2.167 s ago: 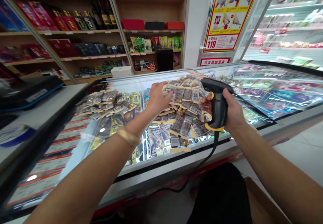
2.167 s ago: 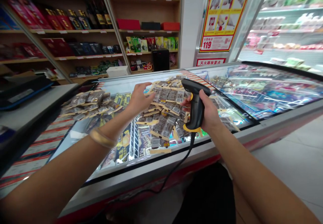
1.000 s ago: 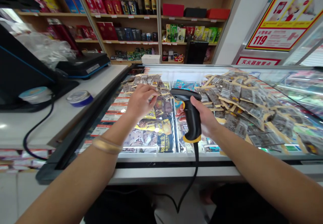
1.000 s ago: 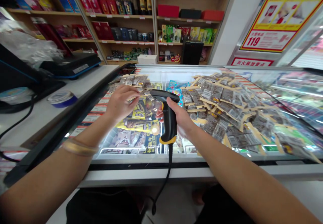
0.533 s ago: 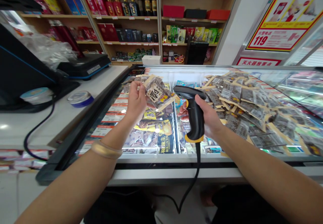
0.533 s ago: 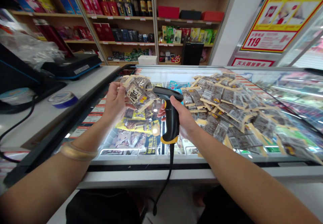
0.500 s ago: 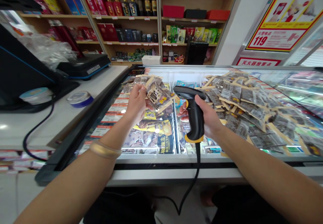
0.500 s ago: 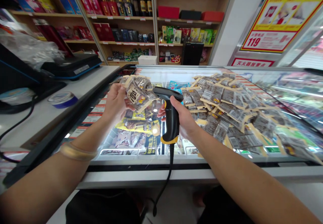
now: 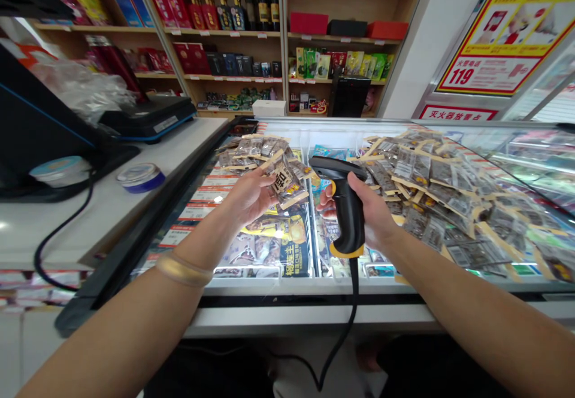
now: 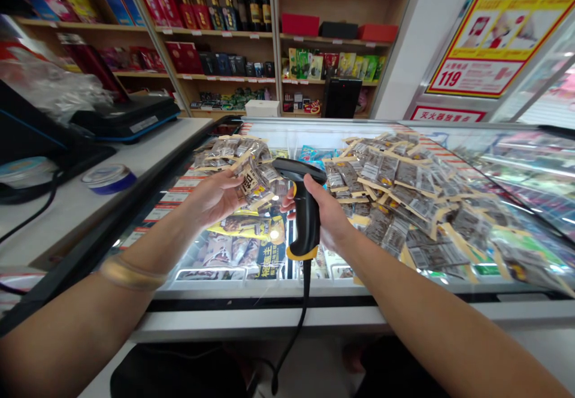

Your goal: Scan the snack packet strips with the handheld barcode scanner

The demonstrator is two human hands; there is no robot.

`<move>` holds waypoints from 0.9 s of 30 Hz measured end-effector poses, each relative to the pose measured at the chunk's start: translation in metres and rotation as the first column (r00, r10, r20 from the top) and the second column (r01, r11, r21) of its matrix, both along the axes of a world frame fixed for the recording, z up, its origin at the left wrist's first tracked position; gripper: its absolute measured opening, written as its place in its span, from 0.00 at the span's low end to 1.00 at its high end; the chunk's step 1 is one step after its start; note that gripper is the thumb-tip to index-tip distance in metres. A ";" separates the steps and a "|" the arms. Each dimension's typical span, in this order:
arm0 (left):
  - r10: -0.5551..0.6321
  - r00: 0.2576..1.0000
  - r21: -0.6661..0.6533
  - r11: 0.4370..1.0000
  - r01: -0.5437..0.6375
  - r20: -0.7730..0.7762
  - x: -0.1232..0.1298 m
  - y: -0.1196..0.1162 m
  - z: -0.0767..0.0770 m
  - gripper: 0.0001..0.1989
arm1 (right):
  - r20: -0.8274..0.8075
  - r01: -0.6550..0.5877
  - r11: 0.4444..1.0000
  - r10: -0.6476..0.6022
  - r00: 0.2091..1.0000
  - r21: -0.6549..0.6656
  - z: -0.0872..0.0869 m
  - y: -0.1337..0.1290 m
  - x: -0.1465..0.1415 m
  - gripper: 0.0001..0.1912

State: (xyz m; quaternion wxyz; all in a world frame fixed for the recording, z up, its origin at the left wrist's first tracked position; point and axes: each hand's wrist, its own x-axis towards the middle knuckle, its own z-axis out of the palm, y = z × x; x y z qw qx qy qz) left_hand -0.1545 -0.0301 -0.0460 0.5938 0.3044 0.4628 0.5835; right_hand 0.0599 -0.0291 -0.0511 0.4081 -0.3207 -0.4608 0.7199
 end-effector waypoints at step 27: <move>-0.371 0.918 0.059 0.922 0.382 -0.140 0.007 -0.011 -0.001 0.12 | -0.017 -0.150 0.987 0.151 0.988 0.057 0.000 -0.006 -0.001 0.28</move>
